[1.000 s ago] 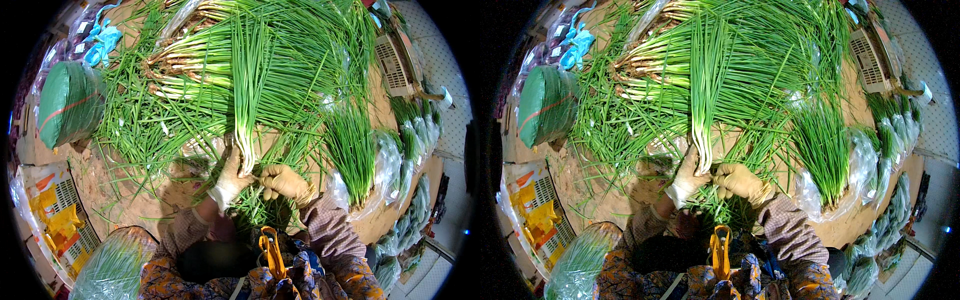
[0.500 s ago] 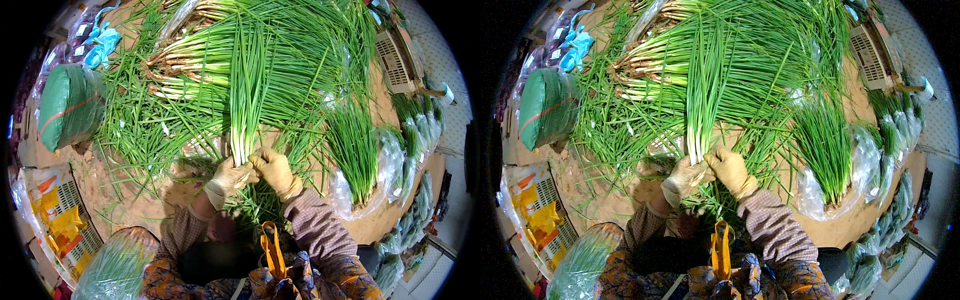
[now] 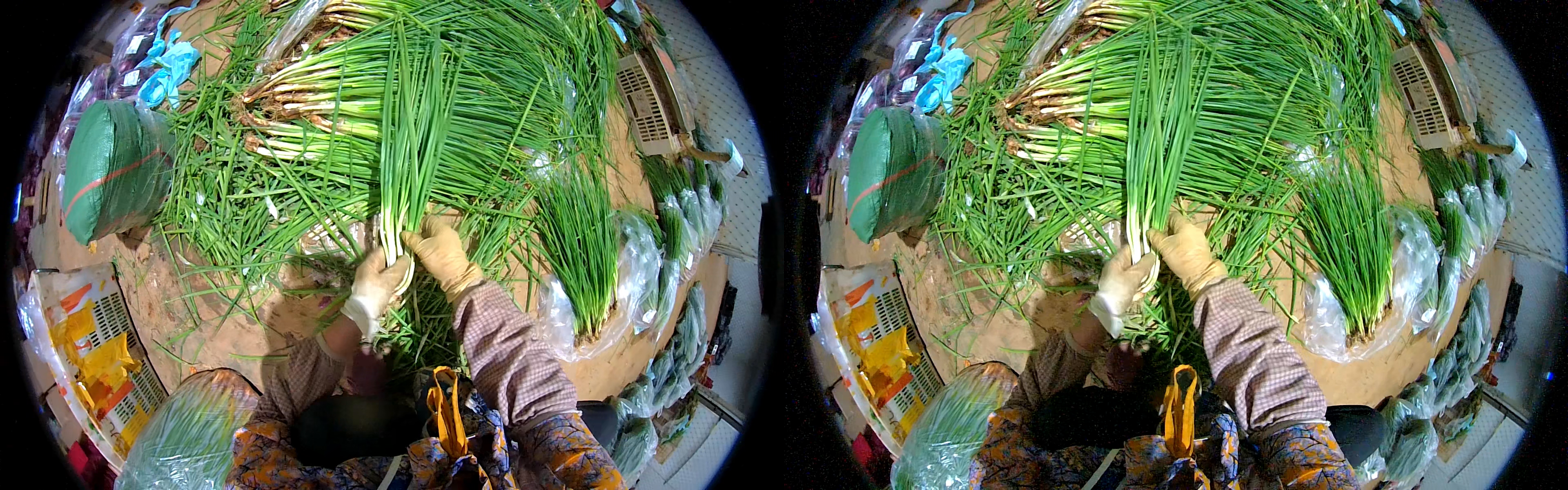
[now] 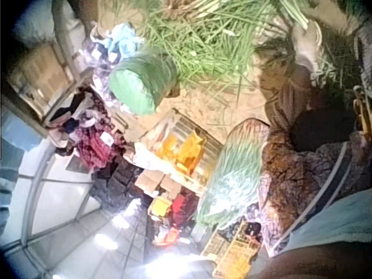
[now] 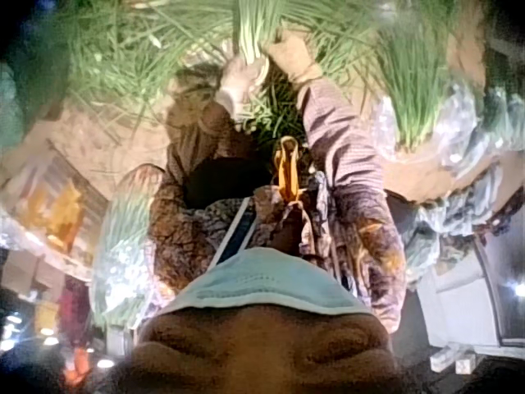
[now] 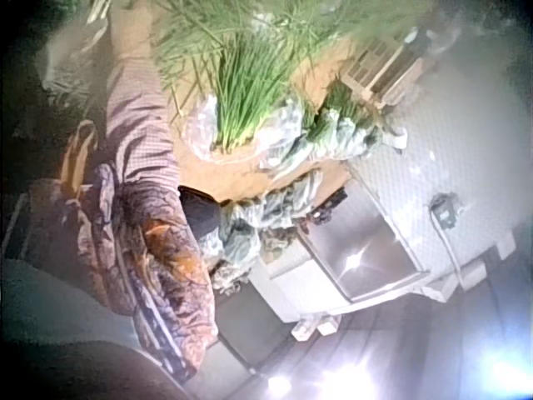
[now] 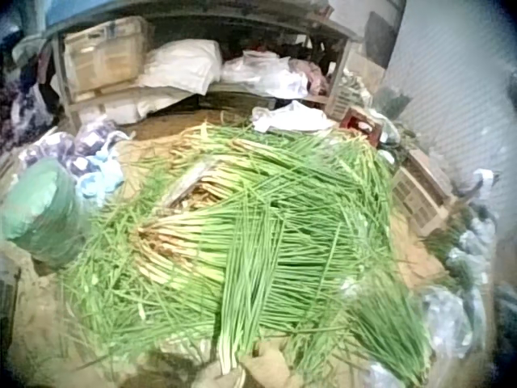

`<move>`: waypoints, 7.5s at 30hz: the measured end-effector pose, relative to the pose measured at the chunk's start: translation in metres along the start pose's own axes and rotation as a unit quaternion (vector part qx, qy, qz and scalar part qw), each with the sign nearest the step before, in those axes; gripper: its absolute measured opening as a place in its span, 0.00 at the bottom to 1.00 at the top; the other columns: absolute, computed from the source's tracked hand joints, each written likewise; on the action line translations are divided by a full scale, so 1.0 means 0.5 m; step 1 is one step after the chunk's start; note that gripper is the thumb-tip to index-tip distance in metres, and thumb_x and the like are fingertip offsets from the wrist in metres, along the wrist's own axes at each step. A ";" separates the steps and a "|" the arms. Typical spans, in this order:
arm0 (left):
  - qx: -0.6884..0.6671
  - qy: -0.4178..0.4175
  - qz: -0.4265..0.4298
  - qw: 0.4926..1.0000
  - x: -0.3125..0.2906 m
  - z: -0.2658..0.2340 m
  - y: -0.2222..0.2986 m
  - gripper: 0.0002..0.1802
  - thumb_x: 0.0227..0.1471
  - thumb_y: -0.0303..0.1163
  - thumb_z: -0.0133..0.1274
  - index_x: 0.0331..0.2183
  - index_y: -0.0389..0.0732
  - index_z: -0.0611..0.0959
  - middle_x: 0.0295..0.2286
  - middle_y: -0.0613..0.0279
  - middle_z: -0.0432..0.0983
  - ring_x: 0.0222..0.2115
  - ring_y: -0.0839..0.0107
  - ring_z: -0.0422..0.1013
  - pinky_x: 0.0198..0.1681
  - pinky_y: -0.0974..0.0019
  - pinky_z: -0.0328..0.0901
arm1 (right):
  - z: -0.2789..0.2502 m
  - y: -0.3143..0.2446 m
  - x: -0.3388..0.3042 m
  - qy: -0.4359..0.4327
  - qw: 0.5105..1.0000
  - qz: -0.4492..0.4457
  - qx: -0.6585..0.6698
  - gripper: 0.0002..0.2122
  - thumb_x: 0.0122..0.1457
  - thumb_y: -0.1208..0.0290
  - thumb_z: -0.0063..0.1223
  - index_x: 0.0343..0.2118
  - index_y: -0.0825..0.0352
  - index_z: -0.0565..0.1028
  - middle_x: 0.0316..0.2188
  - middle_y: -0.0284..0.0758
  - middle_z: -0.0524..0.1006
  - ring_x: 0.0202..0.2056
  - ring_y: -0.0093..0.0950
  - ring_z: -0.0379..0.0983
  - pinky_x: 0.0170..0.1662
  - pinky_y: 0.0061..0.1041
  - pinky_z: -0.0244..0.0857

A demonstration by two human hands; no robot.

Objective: The person sorts green onions by hand, removing loose leaves and organizing them into bunches.

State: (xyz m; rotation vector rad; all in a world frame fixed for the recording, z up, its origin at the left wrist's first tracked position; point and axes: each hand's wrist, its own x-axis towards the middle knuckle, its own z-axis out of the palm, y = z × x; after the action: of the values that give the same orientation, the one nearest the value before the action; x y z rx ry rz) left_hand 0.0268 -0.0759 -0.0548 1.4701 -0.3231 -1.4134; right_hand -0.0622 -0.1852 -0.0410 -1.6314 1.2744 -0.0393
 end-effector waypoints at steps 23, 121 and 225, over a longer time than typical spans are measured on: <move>-0.099 0.045 0.056 0.992 0.008 0.002 -0.048 0.11 0.41 0.16 0.47 0.29 0.39 0.70 0.23 0.70 0.66 0.24 0.82 0.62 0.28 0.77 0.60 | -0.015 -0.095 0.010 -0.009 0.952 -0.095 -0.290 0.14 0.51 0.58 0.50 0.28 0.67 0.71 0.25 0.42 0.75 0.28 0.40 0.73 0.32 0.34 0.67; 0.329 -0.531 -0.141 0.768 -0.055 0.158 -0.061 0.21 0.52 0.38 0.46 0.47 0.42 0.70 0.39 0.60 0.71 0.31 0.72 0.71 0.35 0.72 0.66 | -0.525 0.161 -0.189 0.192 0.958 0.008 0.215 0.16 0.46 0.77 0.53 0.40 0.67 0.68 0.25 0.33 0.72 0.24 0.21 0.68 0.25 0.21 0.62; -0.196 -0.058 -0.132 0.970 -0.052 -0.017 0.037 0.13 0.54 0.32 0.46 0.43 0.44 0.68 0.28 0.63 0.73 0.27 0.71 0.72 0.19 0.75 0.65 | -0.011 -0.066 0.005 0.059 0.991 -0.068 0.098 0.10 0.48 0.67 0.55 0.26 0.70 0.72 0.21 0.40 0.74 0.22 0.30 0.70 0.27 0.26 0.64</move>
State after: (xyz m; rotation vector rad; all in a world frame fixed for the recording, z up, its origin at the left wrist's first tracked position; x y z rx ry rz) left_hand 0.0350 -0.0599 -0.0269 1.1359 0.0857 -1.6681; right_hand -0.0409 -0.1932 -0.0161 -1.5603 1.2048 -0.3395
